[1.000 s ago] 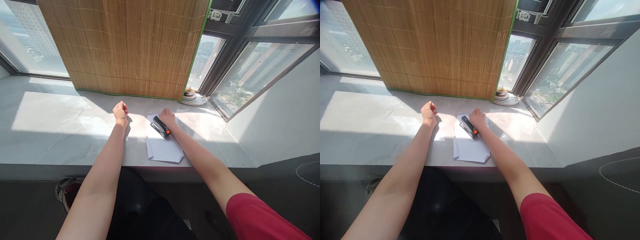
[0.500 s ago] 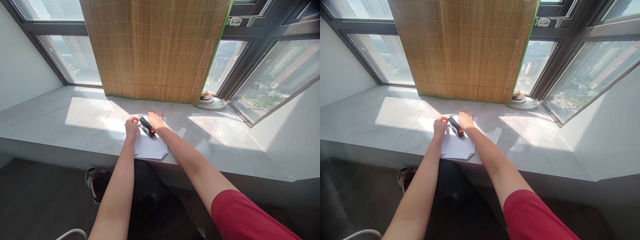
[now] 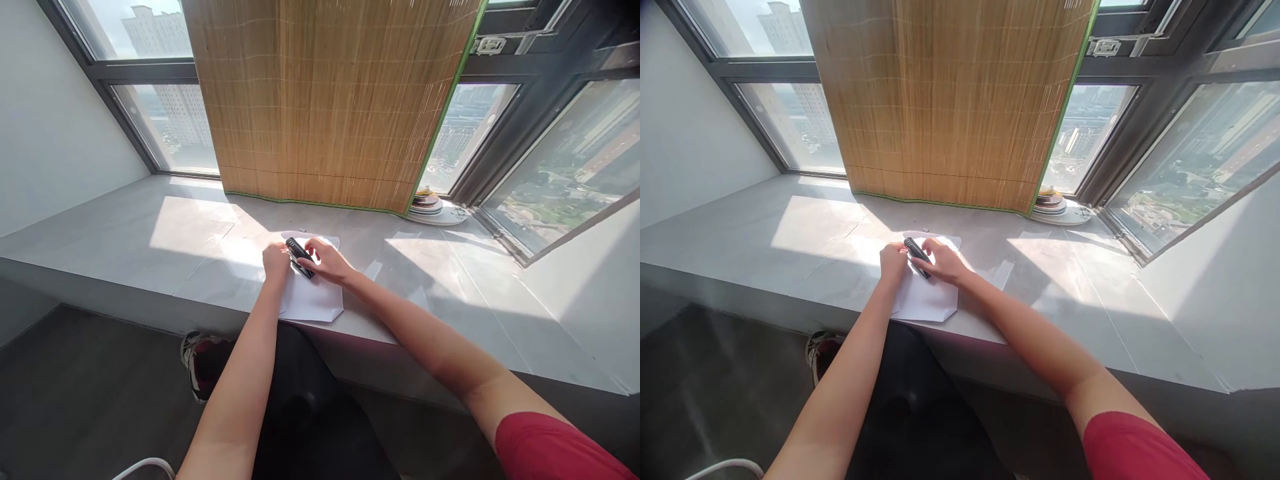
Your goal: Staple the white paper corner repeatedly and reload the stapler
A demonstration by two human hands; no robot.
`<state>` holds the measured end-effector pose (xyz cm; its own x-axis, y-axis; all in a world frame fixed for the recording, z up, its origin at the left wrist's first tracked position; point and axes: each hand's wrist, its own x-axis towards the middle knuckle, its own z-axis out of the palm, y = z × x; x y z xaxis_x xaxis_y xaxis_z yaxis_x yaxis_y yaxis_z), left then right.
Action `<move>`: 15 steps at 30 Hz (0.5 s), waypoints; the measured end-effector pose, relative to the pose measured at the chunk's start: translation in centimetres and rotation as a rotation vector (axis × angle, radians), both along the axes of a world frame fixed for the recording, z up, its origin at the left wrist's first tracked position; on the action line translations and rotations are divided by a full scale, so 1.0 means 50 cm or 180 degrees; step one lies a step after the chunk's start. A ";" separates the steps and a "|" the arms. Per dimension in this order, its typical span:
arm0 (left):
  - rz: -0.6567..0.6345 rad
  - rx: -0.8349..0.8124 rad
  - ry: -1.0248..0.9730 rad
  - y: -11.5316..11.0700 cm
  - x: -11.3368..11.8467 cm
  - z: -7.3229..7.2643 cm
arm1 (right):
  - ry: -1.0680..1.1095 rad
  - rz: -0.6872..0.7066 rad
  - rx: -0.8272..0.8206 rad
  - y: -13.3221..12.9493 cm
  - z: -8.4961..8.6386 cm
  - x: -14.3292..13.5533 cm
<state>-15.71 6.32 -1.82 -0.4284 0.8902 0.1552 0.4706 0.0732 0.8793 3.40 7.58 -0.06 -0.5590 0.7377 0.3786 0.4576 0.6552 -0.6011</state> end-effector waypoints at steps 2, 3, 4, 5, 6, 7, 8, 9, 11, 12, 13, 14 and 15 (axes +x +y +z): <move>0.0045 0.0037 0.0117 -0.003 0.000 0.000 | -0.0097 0.0209 0.0074 -0.014 -0.008 0.010; 0.0091 0.0064 0.0159 -0.005 0.000 0.001 | -0.0126 0.0234 0.0092 -0.013 -0.011 0.013; 0.0126 0.0073 0.0132 -0.007 0.000 0.002 | -0.0129 0.0255 0.0088 -0.008 -0.013 0.015; 0.0160 0.0068 0.0081 -0.008 0.000 0.003 | -0.0106 0.0295 0.0064 0.000 -0.015 0.018; 0.0194 0.0053 0.0030 -0.009 0.000 0.005 | -0.0068 0.0361 0.0024 0.010 -0.016 0.021; 0.0233 0.0037 -0.0030 -0.010 0.000 0.005 | -0.0026 0.0440 -0.0026 0.019 -0.018 0.025; 0.0287 0.0050 -0.0132 -0.009 0.000 0.006 | 0.0016 0.0509 -0.0079 0.027 -0.019 0.031; 0.0347 0.0100 -0.0303 -0.007 -0.001 0.006 | 0.0063 0.0557 -0.0132 0.033 -0.019 0.037; 0.0498 0.0270 -0.0808 -0.002 -0.004 0.004 | 0.0199 0.0579 -0.0158 0.039 -0.020 0.050; 0.0570 0.0357 -0.1058 0.001 -0.005 0.004 | 0.0297 0.0546 -0.0104 0.039 -0.019 0.055; 0.0625 0.0423 -0.1267 0.003 -0.006 0.003 | 0.0430 0.0468 -0.0008 0.038 -0.019 0.060; 0.0665 0.0458 -0.1407 0.005 -0.007 0.004 | 0.0594 0.0349 0.0118 0.038 -0.018 0.064; 0.0697 0.0490 -0.1516 0.005 -0.007 0.005 | 0.0755 0.0214 0.0251 0.038 -0.018 0.066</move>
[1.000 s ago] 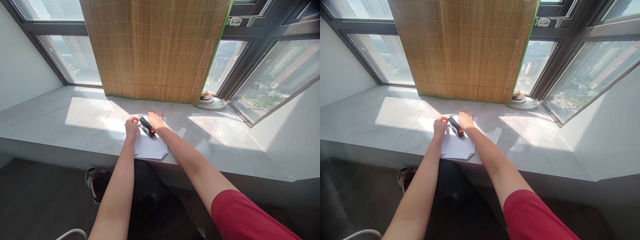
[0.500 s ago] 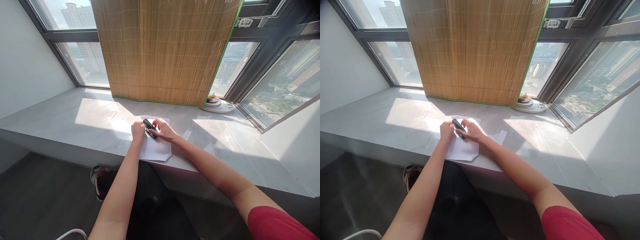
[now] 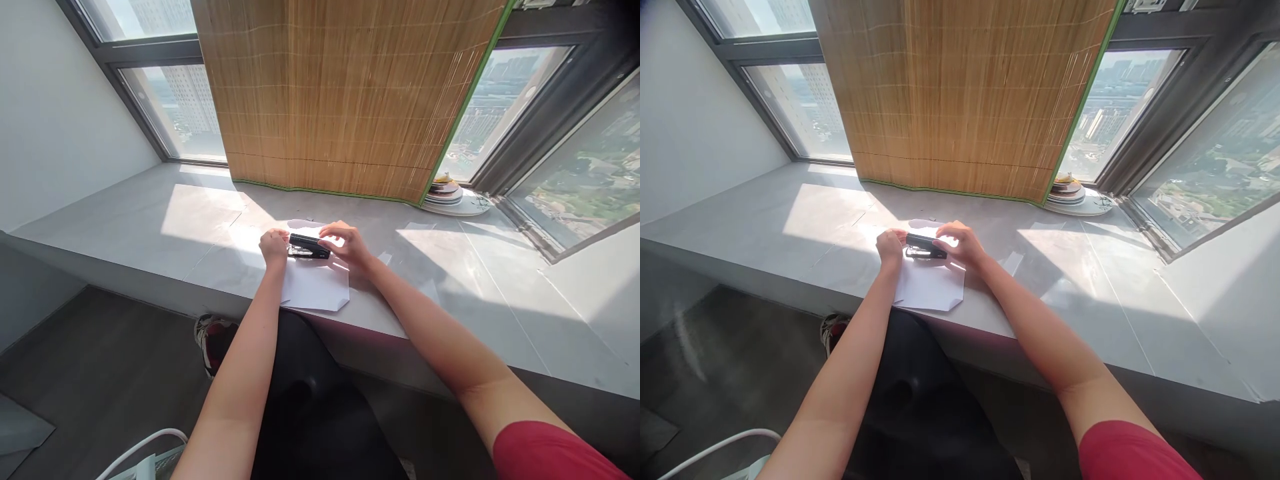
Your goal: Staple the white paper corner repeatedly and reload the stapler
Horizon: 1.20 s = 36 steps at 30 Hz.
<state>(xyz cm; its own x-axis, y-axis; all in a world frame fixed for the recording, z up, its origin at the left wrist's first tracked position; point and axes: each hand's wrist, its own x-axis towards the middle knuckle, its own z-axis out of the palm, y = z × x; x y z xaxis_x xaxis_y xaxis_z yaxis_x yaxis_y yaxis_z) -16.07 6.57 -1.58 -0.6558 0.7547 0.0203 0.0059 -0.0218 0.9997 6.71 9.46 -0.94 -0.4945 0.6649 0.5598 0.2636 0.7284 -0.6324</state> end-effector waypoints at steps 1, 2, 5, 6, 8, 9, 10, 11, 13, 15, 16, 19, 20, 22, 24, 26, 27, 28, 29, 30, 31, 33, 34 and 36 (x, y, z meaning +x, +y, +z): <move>0.0043 0.0048 -0.0122 0.000 0.000 0.002 | 0.0136 -0.0123 0.0089 0.001 0.000 0.002; 0.0086 0.0107 -0.0278 -0.001 0.001 0.004 | 0.0220 -0.0200 0.0140 0.003 -0.001 0.003; 0.0179 0.0241 -0.0815 -0.003 0.001 0.010 | 0.0176 -0.0100 0.0177 0.014 -0.008 0.004; 0.0184 0.0263 -0.0935 -0.003 0.001 0.011 | 0.0138 -0.0042 0.0178 0.017 -0.011 0.005; 0.0204 0.0317 -0.1029 -0.002 0.000 0.011 | 0.0090 0.0024 0.0205 0.020 -0.014 0.005; 0.0236 0.0357 -0.1058 -0.002 -0.001 0.010 | 0.0059 0.0051 0.0232 0.020 -0.014 0.005; 0.0272 0.0392 -0.1089 -0.001 -0.002 0.009 | 0.0026 0.0079 0.0270 0.018 -0.014 0.004; 0.0306 0.0417 -0.1130 -0.002 -0.003 0.009 | 0.0006 0.0098 0.0316 0.016 -0.014 0.001; 0.0343 0.0469 -0.1275 -0.005 -0.005 0.012 | 0.0077 0.0032 0.0348 0.011 -0.014 -0.009; 0.0355 0.0577 -0.1520 -0.009 -0.006 0.018 | 0.0160 -0.0038 0.0224 0.008 -0.017 -0.024; 0.0362 0.0646 -0.1662 -0.012 -0.006 0.023 | 0.0137 -0.0014 0.0132 0.008 -0.020 -0.033; 0.0411 0.0784 -0.2029 -0.018 -0.008 0.035 | -0.0292 0.0287 -0.0065 0.011 -0.028 -0.056; 0.0406 0.0821 -0.2124 -0.019 -0.008 0.038 | -0.0417 0.0339 -0.0058 0.011 -0.030 -0.061; 0.0322 0.0947 -0.2312 -0.020 -0.008 0.042 | -0.0511 0.0299 0.0129 0.005 -0.030 -0.065; 0.0132 0.1151 -0.2540 -0.020 -0.009 0.041 | -0.0450 0.0139 0.0608 -0.008 -0.025 -0.063; -0.0137 0.1329 -0.2833 -0.021 -0.010 0.038 | -0.0493 -0.0061 0.1237 -0.023 -0.016 -0.060; -0.0291 0.1376 -0.2998 -0.021 -0.011 0.036 | -0.0578 -0.0159 0.1532 -0.029 -0.011 -0.059; -0.0447 0.1396 -0.3154 -0.023 -0.012 0.035 | -0.0699 -0.0232 0.1794 -0.034 -0.006 -0.059; -0.0588 0.1383 -0.3293 -0.024 -0.013 0.035 | -0.0837 -0.0274 0.2019 -0.037 -0.003 -0.059; -0.0709 0.1350 -0.3407 -0.025 -0.013 0.035 | -0.0968 -0.0281 0.2209 -0.039 0.000 -0.060; -0.0794 0.1303 -0.3503 -0.026 -0.014 0.036 | -0.1077 -0.0257 0.2368 -0.041 0.002 -0.061; -0.0852 0.1203 -0.3655 -0.027 -0.013 0.038 | -0.1235 -0.0167 0.2590 -0.043 0.004 -0.065; -0.0850 0.1165 -0.3708 -0.027 -0.013 0.039 | -0.1290 -0.0125 0.2628 -0.045 0.005 -0.067; -0.0826 0.1135 -0.3766 -0.025 -0.011 0.040 | -0.1296 -0.0092 0.2532 -0.048 0.005 -0.071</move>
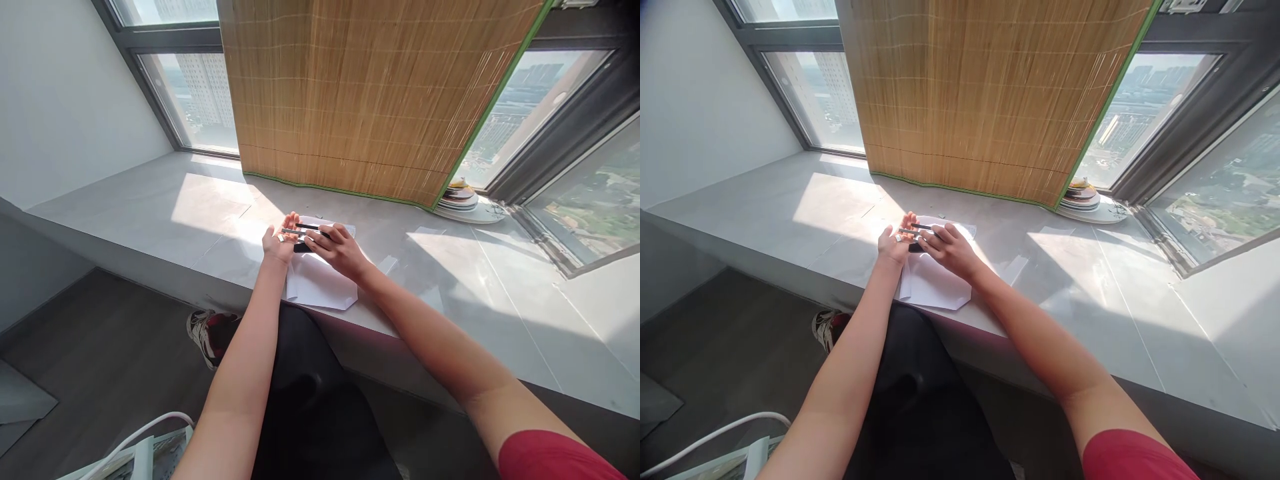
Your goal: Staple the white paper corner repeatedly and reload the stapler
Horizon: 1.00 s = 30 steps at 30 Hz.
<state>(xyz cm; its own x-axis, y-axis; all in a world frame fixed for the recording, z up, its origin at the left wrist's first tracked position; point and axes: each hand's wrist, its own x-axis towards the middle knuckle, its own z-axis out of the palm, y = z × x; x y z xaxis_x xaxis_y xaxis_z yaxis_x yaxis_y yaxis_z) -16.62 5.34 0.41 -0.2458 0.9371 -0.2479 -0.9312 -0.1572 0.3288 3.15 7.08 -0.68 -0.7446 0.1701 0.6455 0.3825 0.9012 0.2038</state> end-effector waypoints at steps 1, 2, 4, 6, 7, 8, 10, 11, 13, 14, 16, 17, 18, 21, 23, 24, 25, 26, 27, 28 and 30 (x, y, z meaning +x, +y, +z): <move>0.0019 -0.0012 -0.0014 0.001 0.000 0.000 | 0.0107 -0.0031 -0.0127 -0.001 0.000 -0.002; 0.0057 -0.0027 -0.0018 0.002 -0.001 0.000 | 0.0309 -0.0090 -0.0302 0.000 0.000 -0.002; 0.0188 -0.0115 0.0020 0.002 -0.008 0.002 | 0.0988 -0.0258 -0.0779 0.007 -0.002 0.002; 0.0391 -0.0268 0.0228 0.002 -0.022 0.010 | 0.1702 -0.0306 -0.1489 0.022 -0.006 0.016; 0.0480 -0.0326 0.0424 0.003 -0.031 0.018 | 0.1922 -0.0218 -0.1919 0.031 -0.009 0.027; 0.0553 -0.0351 0.0684 0.007 -0.039 0.027 | 0.2001 -0.0061 -0.2364 0.039 -0.012 0.038; 0.0641 -0.0303 0.1388 0.026 -0.049 0.049 | 0.1745 0.0344 -0.3138 0.052 -0.018 0.059; 0.0651 -0.0268 0.1796 0.043 -0.049 0.060 | 0.1511 0.0510 -0.3382 0.055 -0.020 0.067; 0.0657 -0.0263 0.2622 0.088 -0.036 0.078 | 0.1087 0.0646 -0.3550 0.059 -0.021 0.073; 0.0629 -0.0286 0.2994 0.115 -0.025 0.082 | 0.0955 0.0634 -0.3521 0.060 -0.020 0.072; 0.0495 -0.0371 0.3595 0.171 0.001 0.081 | 0.0825 0.0549 -0.3404 0.063 -0.019 0.066; 0.0377 -0.0471 0.3797 0.196 0.013 0.075 | 0.0787 0.0511 -0.3363 0.066 -0.018 0.062; 0.0232 -0.0589 0.3939 0.219 0.023 0.067 | 0.0752 0.0493 -0.3341 0.068 -0.019 0.059; -0.0159 -0.0894 0.4198 0.264 0.038 0.034 | 0.0693 0.0517 -0.3349 0.075 -0.022 0.057; -0.0266 -0.0980 0.4414 0.275 0.041 0.013 | 0.0696 0.0545 -0.3411 0.078 -0.024 0.059; -0.0286 -0.0989 0.4538 0.276 0.042 0.005 | 0.0702 0.0548 -0.3457 0.077 -0.024 0.060; -0.0313 -0.0986 0.4652 0.276 0.045 -0.001 | 0.0711 0.0543 -0.3503 0.077 -0.024 0.060; -0.0354 -0.0982 0.4733 0.274 0.048 -0.005 | 0.0720 0.0540 -0.3539 0.076 -0.023 0.061; -0.0404 -0.0980 0.4774 0.271 0.052 -0.007 | 0.0729 0.0538 -0.3558 0.074 -0.022 0.060; -0.0444 -0.0971 0.4782 0.268 0.057 -0.006 | 0.0735 0.0532 -0.3564 0.073 -0.021 0.060; -0.0453 -0.0925 0.4668 0.262 0.069 0.001 | 0.0719 0.0518 -0.3542 0.072 -0.019 0.059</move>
